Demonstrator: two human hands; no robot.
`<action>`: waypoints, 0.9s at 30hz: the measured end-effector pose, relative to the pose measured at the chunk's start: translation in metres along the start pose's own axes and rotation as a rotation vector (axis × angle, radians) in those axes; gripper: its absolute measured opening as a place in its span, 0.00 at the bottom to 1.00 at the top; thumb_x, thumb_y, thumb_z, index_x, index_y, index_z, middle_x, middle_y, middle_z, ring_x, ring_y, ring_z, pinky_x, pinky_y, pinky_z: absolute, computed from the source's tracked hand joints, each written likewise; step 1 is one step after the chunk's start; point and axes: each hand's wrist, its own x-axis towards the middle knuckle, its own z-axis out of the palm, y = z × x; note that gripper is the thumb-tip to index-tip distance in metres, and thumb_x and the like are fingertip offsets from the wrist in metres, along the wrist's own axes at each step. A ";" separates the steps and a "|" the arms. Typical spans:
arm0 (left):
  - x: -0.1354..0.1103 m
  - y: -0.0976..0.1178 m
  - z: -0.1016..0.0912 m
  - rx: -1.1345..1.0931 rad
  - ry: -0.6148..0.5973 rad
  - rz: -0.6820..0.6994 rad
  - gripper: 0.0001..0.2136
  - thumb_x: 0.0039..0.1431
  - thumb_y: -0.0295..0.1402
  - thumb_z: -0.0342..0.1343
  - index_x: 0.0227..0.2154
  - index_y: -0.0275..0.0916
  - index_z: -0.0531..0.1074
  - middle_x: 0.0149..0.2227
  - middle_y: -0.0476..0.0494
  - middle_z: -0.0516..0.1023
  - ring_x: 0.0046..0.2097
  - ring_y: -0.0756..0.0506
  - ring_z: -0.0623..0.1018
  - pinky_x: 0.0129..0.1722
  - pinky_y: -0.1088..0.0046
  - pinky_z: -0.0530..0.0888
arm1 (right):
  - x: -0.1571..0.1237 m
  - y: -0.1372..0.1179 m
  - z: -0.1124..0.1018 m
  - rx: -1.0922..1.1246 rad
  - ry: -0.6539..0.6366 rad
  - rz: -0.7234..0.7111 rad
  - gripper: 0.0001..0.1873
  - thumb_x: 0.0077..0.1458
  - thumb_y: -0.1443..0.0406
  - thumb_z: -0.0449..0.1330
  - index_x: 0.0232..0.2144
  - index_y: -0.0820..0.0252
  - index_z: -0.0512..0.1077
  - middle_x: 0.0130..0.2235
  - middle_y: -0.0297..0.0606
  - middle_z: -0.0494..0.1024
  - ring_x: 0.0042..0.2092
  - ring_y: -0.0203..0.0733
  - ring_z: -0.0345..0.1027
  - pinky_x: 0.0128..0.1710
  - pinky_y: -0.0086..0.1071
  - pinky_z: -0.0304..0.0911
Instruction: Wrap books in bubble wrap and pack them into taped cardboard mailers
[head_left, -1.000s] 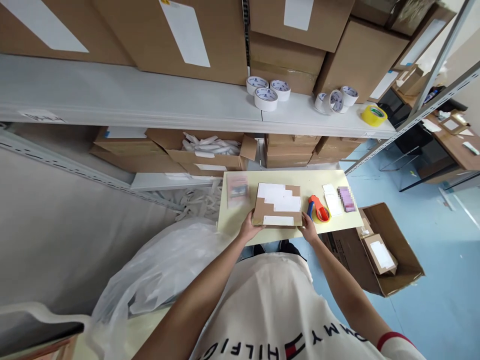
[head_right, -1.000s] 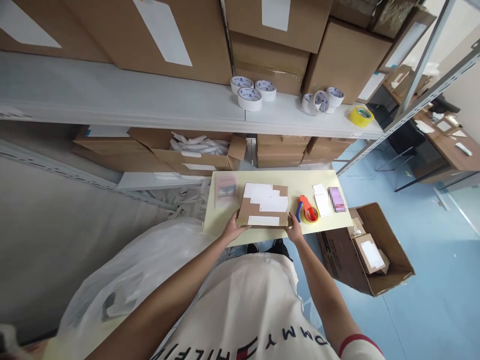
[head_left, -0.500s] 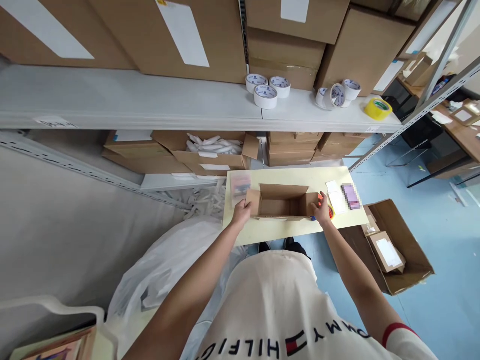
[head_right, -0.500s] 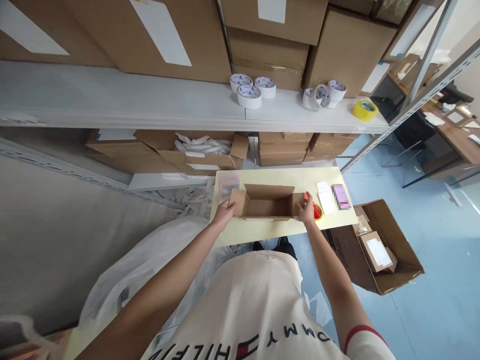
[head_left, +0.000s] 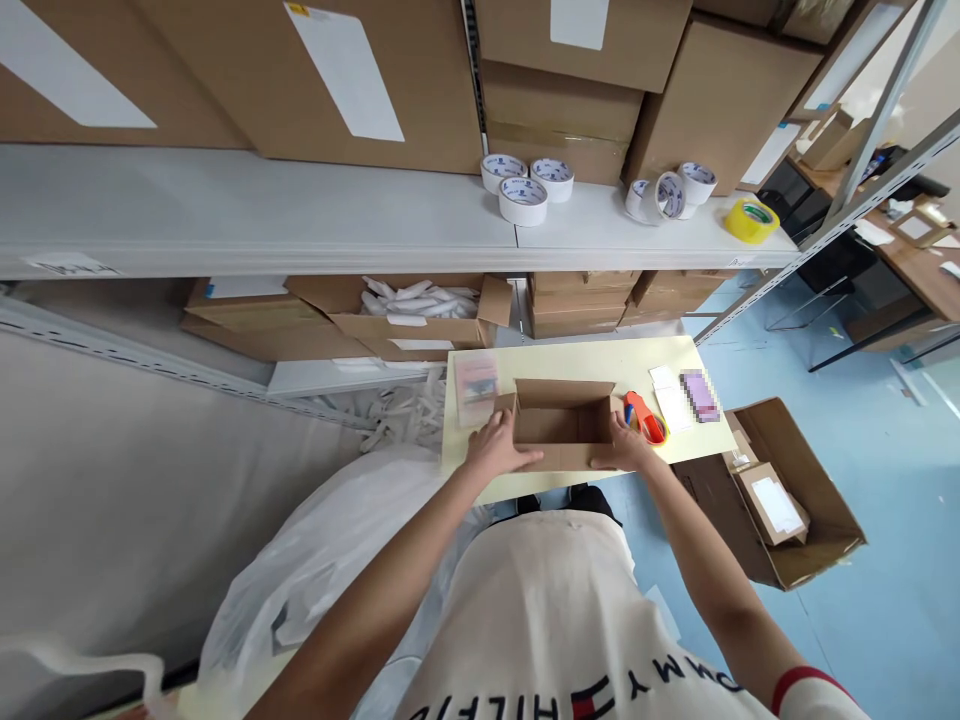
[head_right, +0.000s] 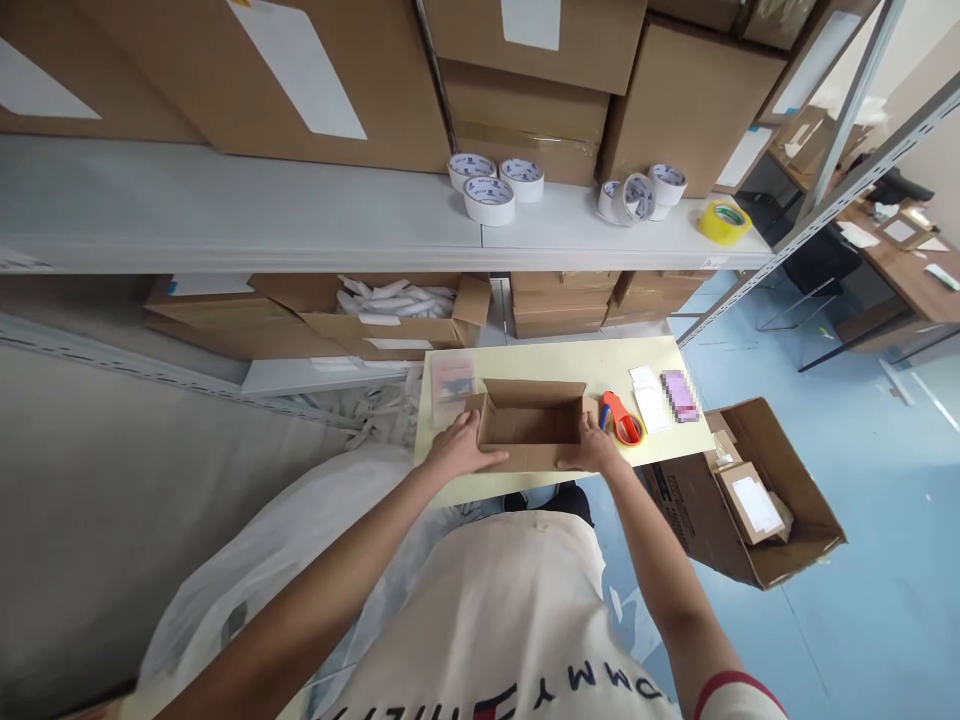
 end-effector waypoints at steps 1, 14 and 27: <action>-0.004 0.000 0.009 -0.010 0.020 0.007 0.48 0.33 0.51 0.70 0.58 0.33 0.64 0.60 0.22 0.65 0.57 0.25 0.69 0.53 0.54 0.67 | -0.002 -0.002 0.008 0.001 0.008 0.001 0.61 0.38 0.52 0.72 0.67 0.65 0.48 0.68 0.60 0.50 0.62 0.65 0.58 0.56 0.49 0.57; -0.020 -0.013 0.054 -0.301 0.236 0.026 0.47 0.42 0.42 0.69 0.65 0.40 0.51 0.62 0.31 0.63 0.62 0.30 0.64 0.60 0.50 0.63 | 0.061 0.001 -0.029 -0.085 0.152 -0.186 0.38 0.58 0.50 0.55 0.66 0.54 0.51 0.67 0.49 0.58 0.63 0.55 0.58 0.60 0.52 0.50; -0.018 -0.012 0.065 -0.498 0.252 0.102 0.48 0.39 0.40 0.69 0.64 0.37 0.55 0.63 0.30 0.61 0.63 0.29 0.61 0.62 0.48 0.62 | 0.051 -0.096 0.007 -0.261 -0.097 -0.729 0.60 0.40 0.56 0.73 0.68 0.50 0.45 0.71 0.46 0.43 0.71 0.59 0.34 0.67 0.56 0.35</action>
